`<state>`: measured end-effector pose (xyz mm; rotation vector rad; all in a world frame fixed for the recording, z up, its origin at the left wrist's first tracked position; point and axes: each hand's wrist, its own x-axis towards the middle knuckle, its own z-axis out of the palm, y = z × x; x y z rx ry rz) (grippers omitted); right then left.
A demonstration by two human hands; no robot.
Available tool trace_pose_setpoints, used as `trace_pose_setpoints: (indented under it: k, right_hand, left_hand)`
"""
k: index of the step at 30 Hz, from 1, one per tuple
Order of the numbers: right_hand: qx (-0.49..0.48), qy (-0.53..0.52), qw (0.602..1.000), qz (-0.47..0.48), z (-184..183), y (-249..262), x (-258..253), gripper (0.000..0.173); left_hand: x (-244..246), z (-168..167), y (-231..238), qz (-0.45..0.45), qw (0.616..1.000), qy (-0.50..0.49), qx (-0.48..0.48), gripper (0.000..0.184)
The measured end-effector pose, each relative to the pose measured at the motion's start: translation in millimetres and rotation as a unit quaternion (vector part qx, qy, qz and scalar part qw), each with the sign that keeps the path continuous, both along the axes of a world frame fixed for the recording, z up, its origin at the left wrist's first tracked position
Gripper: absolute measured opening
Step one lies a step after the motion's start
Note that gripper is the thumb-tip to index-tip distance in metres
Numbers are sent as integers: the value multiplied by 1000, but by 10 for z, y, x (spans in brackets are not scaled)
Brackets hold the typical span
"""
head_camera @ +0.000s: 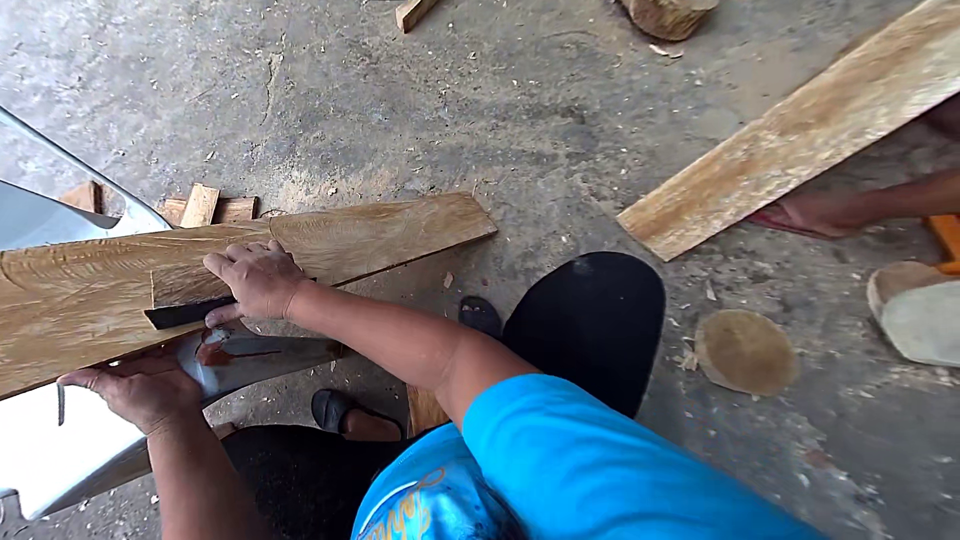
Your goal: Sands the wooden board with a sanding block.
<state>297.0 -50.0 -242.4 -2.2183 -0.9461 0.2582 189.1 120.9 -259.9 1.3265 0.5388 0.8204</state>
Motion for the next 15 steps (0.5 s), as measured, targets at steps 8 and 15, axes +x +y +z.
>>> trace_pose_setpoints:
  k: [8, 15]
  right_hand:
    - [-50, 83, 982, -163, -941, -1059, 367, 79]
    - [-125, 208, 915, -322, -1318, -1416, 581, 86]
  left_hand:
    - [1, 5, -11, -1, 1000, -6, 5, 68]
    - [30, 38, -99, 14, 1000, -12, -5, 70]
